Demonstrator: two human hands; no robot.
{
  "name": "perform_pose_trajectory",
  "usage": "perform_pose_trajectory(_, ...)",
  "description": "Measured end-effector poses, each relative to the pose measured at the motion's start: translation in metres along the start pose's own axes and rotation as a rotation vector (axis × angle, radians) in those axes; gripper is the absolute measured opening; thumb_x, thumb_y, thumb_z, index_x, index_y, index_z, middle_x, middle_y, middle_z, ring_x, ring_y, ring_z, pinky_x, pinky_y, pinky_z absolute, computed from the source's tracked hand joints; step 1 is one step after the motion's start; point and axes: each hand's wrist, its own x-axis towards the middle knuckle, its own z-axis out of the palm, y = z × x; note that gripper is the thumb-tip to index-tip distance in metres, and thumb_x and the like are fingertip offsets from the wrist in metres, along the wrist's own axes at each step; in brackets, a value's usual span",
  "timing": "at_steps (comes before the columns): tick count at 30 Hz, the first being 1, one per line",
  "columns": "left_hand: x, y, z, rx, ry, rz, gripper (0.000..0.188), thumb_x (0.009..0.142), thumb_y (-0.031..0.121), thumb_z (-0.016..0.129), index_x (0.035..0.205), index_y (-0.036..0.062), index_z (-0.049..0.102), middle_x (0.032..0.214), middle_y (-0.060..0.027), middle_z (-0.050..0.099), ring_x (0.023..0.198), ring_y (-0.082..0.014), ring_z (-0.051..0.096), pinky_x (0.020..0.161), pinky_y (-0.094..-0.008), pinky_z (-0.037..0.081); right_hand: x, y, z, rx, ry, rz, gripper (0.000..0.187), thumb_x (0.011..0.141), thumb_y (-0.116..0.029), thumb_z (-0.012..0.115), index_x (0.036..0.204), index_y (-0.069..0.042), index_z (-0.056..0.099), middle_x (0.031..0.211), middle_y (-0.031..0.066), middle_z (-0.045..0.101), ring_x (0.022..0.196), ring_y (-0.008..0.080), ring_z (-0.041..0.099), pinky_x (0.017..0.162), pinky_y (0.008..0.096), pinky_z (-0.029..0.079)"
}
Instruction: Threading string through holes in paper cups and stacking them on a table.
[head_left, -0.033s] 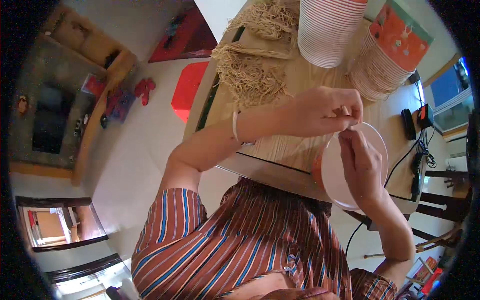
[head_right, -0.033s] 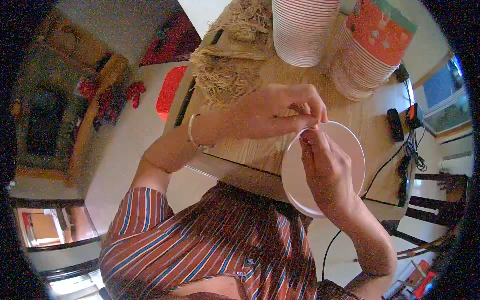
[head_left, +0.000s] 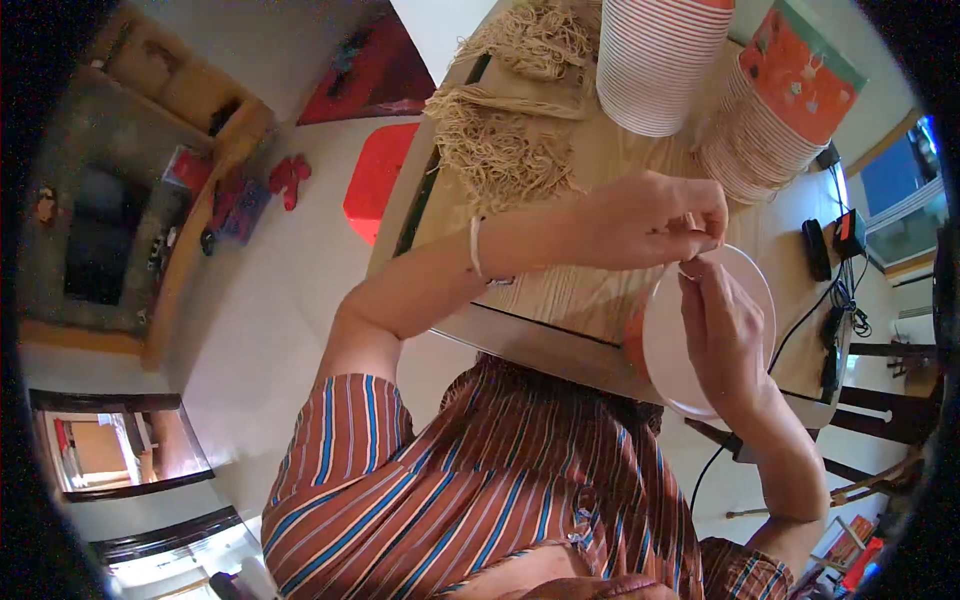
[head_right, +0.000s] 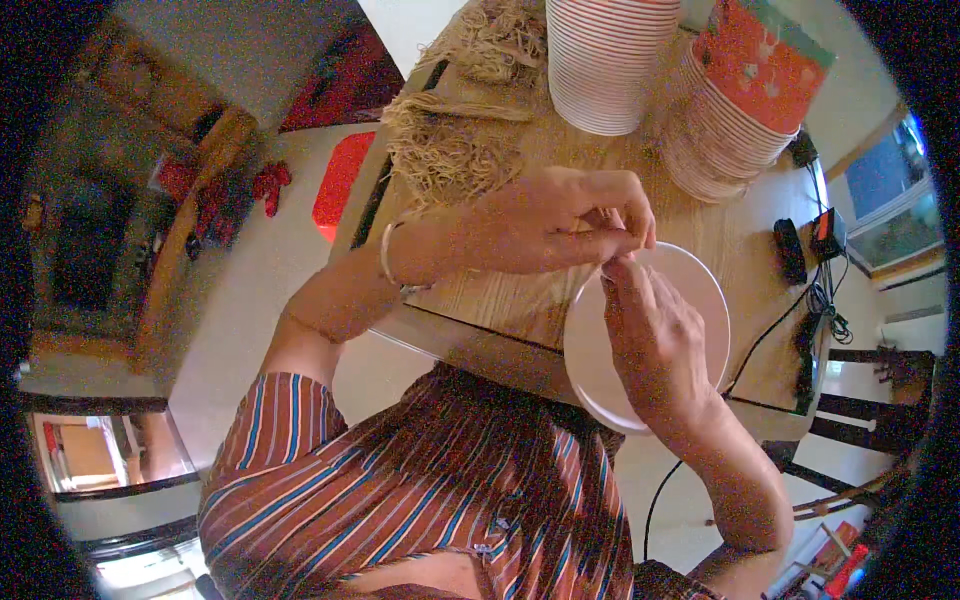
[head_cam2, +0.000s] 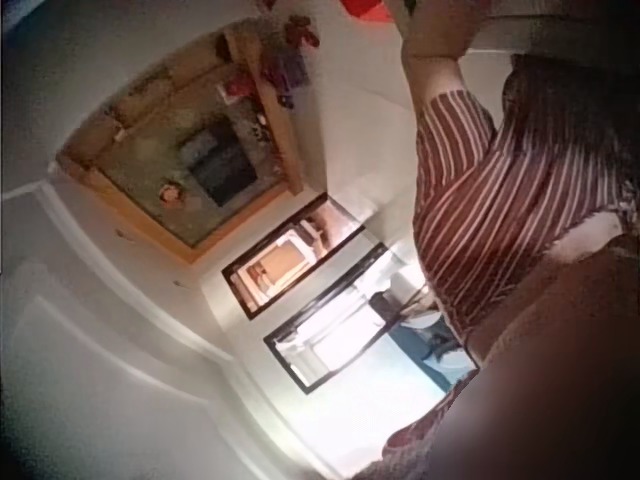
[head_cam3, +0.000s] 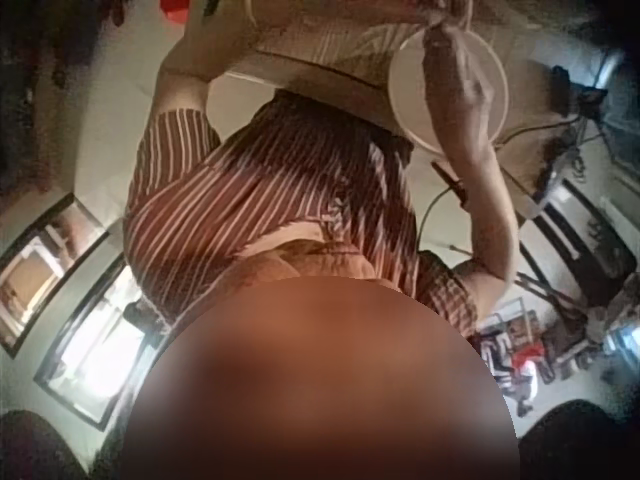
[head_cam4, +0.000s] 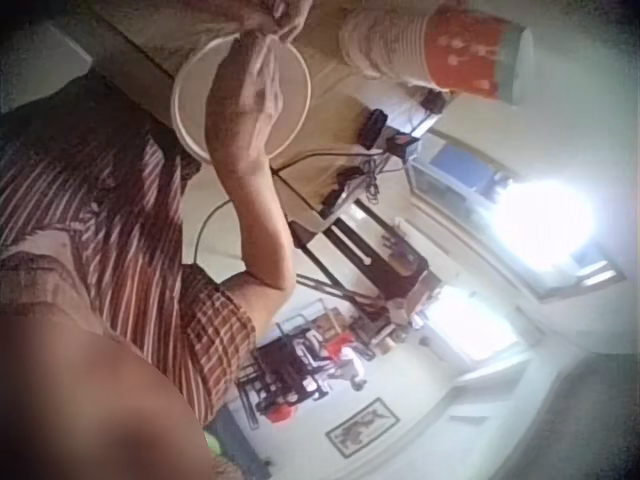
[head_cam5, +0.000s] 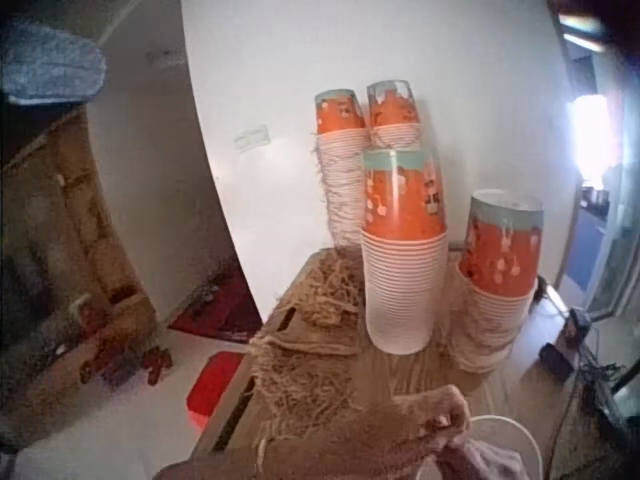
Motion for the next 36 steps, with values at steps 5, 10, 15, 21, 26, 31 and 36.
perform_pose_trajectory(5,0.008,-0.023,-0.006,0.005,-0.112,0.064,0.011,0.092,0.013,0.057,0.097,0.0041,0.054,0.085,-0.0075,0.063,0.080,-0.0169,0.063,0.071,-0.0321,0.050,0.003,-0.009,0.001,-0.379,-0.222,-0.052,0.043,0.079,-0.008,0.057,0.121,-0.002,0.050,0.097,0.0105,0.058,0.086,0.0252,0.061,0.062,0.0371,0.052)
perform_pose_trajectory(10,0.011,-0.016,-0.007,-0.004,-0.169,0.077,0.012,0.093,0.014,0.057,0.096,0.0029,0.054,0.081,-0.0081,0.062,0.077,-0.0159,0.061,0.069,-0.0326,0.049,0.013,-0.015,0.001,-0.621,-0.253,-0.129,0.032,0.077,-0.012,0.060,0.107,-0.005,0.054,0.091,0.0075,0.057,0.082,0.0209,0.061,0.063,0.0347,0.054)
perform_pose_trajectory(15,0.013,-0.020,-0.005,0.113,-0.198,0.102,0.011,0.093,0.014,0.056,0.095,0.0031,0.056,0.078,-0.0084,0.062,0.077,-0.0175,0.063,0.069,-0.0330,0.050,0.017,-0.010,0.004,-0.657,-0.297,-0.247,0.026,0.076,-0.014,0.061,0.099,-0.004,0.054,0.084,0.0085,0.058,0.073,0.0214,0.062,0.057,0.0338,0.053)
perform_pose_trajectory(21,0.002,-0.029,-0.003,-0.021,-0.090,0.095,0.009,0.091,0.011,0.058,0.096,0.0036,0.058,0.083,-0.0092,0.065,0.081,-0.0188,0.066,0.075,-0.0323,0.053,0.019,0.007,0.009,-0.413,-0.302,0.170,0.018,0.091,-0.021,0.054,0.088,-0.003,0.058,0.059,0.0070,0.058,0.044,0.0191,0.055,0.046,0.0323,0.048)
perform_pose_trajectory(26,-0.028,-0.025,0.009,0.079,0.112,0.177,0.011,0.090,0.012,0.060,0.098,0.0050,0.058,0.093,-0.0088,0.063,0.086,-0.0224,0.064,0.074,-0.0329,0.053,0.036,0.011,-0.009,0.608,-0.489,1.081,0.021,0.092,-0.025,0.057,0.082,-0.006,0.059,0.052,-0.0045,0.042,0.044,0.0066,0.040,0.037,0.0240,0.030)
perform_pose_trajectory(31,-0.049,-0.021,0.021,0.469,0.218,0.462,0.018,0.086,0.012,0.063,0.103,0.0085,0.060,0.097,-0.0073,0.059,0.090,-0.0251,0.060,0.073,-0.0335,0.053,0.018,0.022,-0.009,1.278,-0.324,1.198,0.021,0.093,-0.025,0.057,0.082,-0.007,0.058,0.057,-0.0056,0.041,0.041,0.0044,0.032,0.036,0.0205,0.025)
perform_pose_trajectory(36,-0.050,-0.022,0.037,0.466,0.270,0.530,0.019,0.080,0.009,0.066,0.099,0.0099,0.065,0.092,-0.0081,0.058,0.084,-0.0247,0.061,0.069,-0.0337,0.054,0.014,0.023,-0.005,1.363,-0.271,1.223,0.020,0.094,-0.024,0.055,0.085,-0.006,0.058,0.057,-0.0047,0.043,0.040,0.0039,0.033,0.034,0.0201,0.025)
